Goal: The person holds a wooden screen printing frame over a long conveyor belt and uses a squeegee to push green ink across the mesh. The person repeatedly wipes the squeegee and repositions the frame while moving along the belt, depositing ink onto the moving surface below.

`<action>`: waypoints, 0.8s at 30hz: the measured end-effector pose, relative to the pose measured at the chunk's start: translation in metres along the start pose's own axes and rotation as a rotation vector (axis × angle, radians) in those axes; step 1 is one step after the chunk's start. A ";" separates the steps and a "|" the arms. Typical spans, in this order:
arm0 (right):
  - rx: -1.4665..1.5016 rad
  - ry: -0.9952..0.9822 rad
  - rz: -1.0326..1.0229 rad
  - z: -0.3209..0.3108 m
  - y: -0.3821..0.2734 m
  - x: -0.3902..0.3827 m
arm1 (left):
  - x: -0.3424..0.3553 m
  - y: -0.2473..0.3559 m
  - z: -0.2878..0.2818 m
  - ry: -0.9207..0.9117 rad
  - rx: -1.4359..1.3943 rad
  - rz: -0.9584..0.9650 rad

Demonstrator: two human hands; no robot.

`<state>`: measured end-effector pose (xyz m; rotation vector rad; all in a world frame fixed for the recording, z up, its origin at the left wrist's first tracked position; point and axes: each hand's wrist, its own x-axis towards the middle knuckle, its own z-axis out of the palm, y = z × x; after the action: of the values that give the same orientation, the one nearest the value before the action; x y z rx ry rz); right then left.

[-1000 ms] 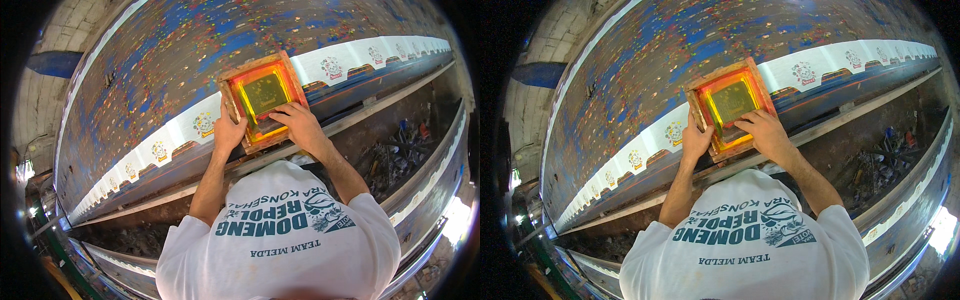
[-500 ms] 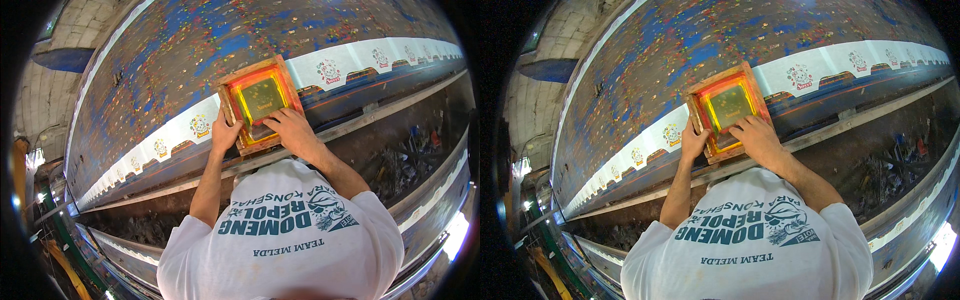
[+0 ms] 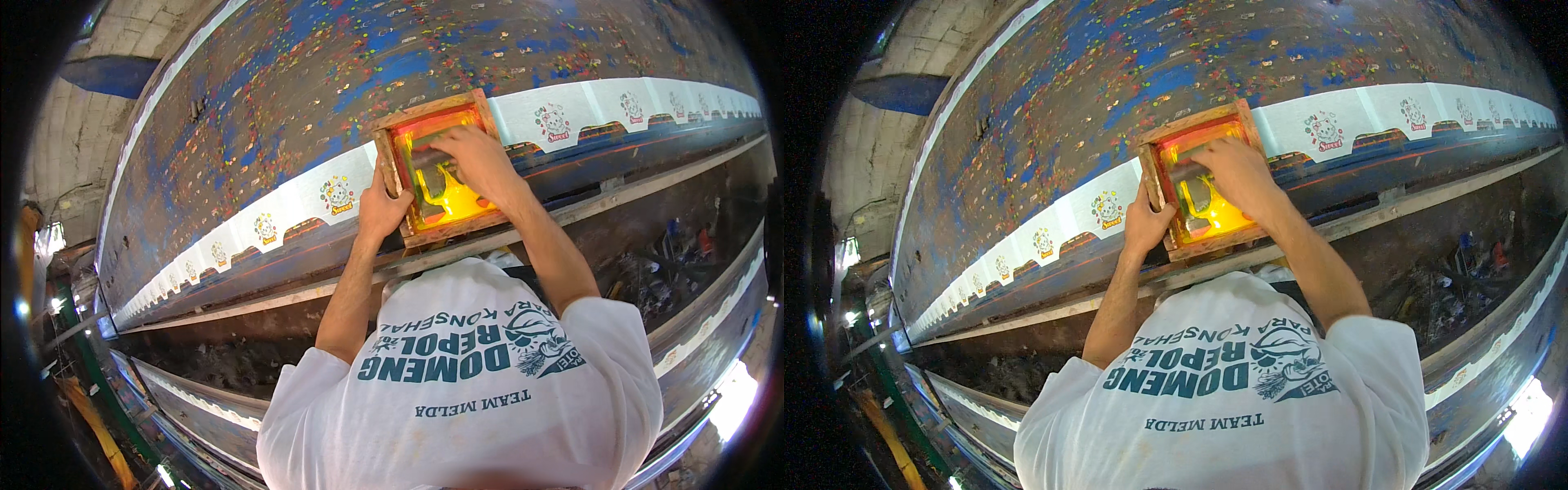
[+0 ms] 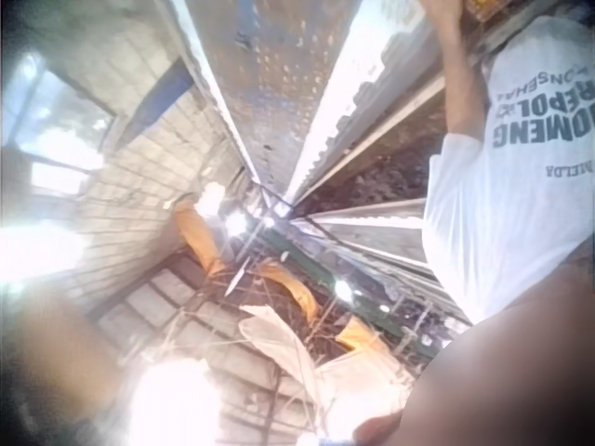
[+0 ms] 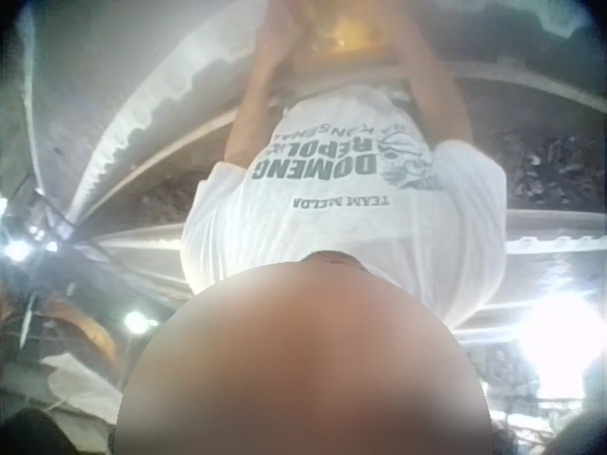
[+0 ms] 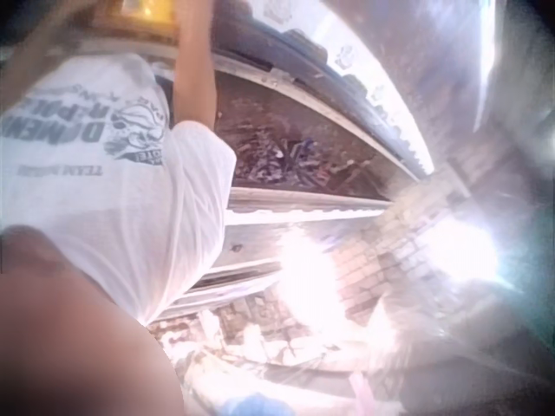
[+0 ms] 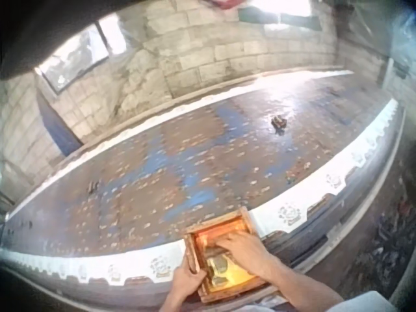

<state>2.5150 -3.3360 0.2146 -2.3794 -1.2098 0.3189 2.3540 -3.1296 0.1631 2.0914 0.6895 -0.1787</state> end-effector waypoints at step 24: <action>0.065 -0.016 0.053 -0.005 -0.012 -0.024 | 0.001 0.002 -0.004 -0.040 0.046 0.052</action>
<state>2.4946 -3.3505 0.2248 -2.3609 -1.1275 0.3892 2.3552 -3.1271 0.1668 2.1419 0.6120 -0.2088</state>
